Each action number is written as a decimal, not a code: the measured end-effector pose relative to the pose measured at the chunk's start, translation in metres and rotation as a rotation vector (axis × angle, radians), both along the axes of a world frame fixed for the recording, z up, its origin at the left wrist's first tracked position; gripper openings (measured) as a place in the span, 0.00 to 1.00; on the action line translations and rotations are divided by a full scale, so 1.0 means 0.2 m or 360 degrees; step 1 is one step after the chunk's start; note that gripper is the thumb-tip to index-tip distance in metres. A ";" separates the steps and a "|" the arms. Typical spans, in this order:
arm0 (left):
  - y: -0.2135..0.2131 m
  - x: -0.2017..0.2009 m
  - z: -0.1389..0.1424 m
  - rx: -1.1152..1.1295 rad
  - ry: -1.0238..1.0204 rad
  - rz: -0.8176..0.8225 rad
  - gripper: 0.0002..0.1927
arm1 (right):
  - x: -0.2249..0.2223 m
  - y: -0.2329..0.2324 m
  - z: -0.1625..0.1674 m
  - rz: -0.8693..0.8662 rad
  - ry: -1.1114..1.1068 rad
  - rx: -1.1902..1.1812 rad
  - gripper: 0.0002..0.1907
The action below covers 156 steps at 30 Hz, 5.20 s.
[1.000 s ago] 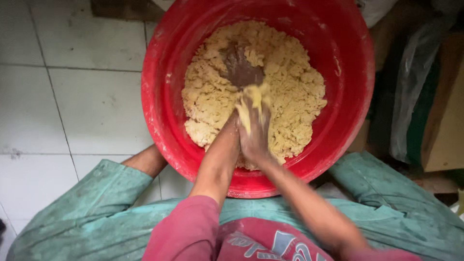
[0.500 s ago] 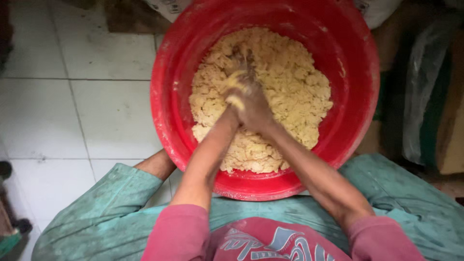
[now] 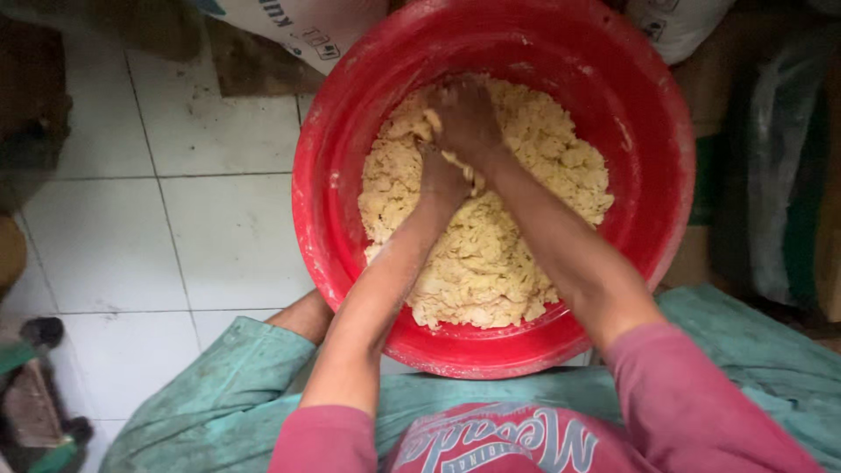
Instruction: The person kneads a large mass of dough by hand in a red plastic basin, repeatedly folding and pressing the mixture. The person adds flour from a nearby sack into the basin and continues kneading to incorporate it.
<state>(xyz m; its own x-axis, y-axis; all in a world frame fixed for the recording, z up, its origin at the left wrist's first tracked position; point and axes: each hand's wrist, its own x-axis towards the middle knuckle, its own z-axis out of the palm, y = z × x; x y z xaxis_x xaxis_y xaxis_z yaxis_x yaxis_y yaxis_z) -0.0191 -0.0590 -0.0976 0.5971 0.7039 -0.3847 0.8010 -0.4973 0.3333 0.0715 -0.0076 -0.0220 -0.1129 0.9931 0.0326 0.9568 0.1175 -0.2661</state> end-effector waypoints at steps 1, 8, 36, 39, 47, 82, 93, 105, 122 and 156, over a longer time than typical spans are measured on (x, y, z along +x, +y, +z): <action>0.00 -0.01 0.01 0.0005 0.0000 0.0006 0.18 | -0.03 -0.06 0.01 -0.0051 0.0082 -0.0149 0.25; -0.03 -0.05 0.07 0.0067 -0.0001 0.0039 0.19 | -0.18 -0.54 0.27 -0.0368 0.0380 -0.0543 0.26; 0.00 -0.03 0.13 -0.0107 0.0147 -0.0268 0.20 | -0.03 0.09 0.03 0.0412 0.0333 -0.0176 0.16; -0.04 -0.06 0.13 -0.0193 -0.0357 -0.0008 0.24 | -0.07 -0.14 0.03 0.0354 0.0215 -0.0533 0.15; -0.17 -0.33 0.30 -0.0307 -0.0117 -0.0281 0.41 | 0.07 -0.98 0.41 -0.0188 0.0334 -0.0790 0.47; 0.44 -0.39 -0.05 -0.1473 -0.1236 0.0951 0.21 | 0.00 -0.61 0.30 -0.0151 0.0771 -0.0846 0.56; 0.17 -0.40 -0.24 -0.1847 -0.0912 0.0664 0.18 | 0.40 -0.52 0.26 -0.1875 0.2721 -0.0602 0.32; 0.07 -0.37 -0.47 -0.1794 -0.1037 0.0890 0.16 | -0.42 0.18 -0.38 -0.0787 0.1816 -0.1384 0.38; 0.11 -0.30 -0.31 -0.2391 -0.1545 0.0953 0.14 | 0.53 -0.61 -0.09 -0.2281 0.3198 -0.0072 0.31; 0.11 -0.33 -0.29 -0.0771 -0.0505 0.0393 0.20 | 0.63 -0.47 -0.01 -0.2034 0.3556 0.0013 0.12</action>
<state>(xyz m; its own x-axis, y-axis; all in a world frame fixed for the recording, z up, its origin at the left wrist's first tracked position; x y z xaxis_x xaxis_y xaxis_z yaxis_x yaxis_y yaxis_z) -0.0841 -0.0377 -0.1563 0.5767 0.6258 -0.5252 0.6979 -0.0433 0.7148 0.1985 -0.1013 -0.0242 0.3806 0.5456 -0.7466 -0.8981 0.0255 -0.4391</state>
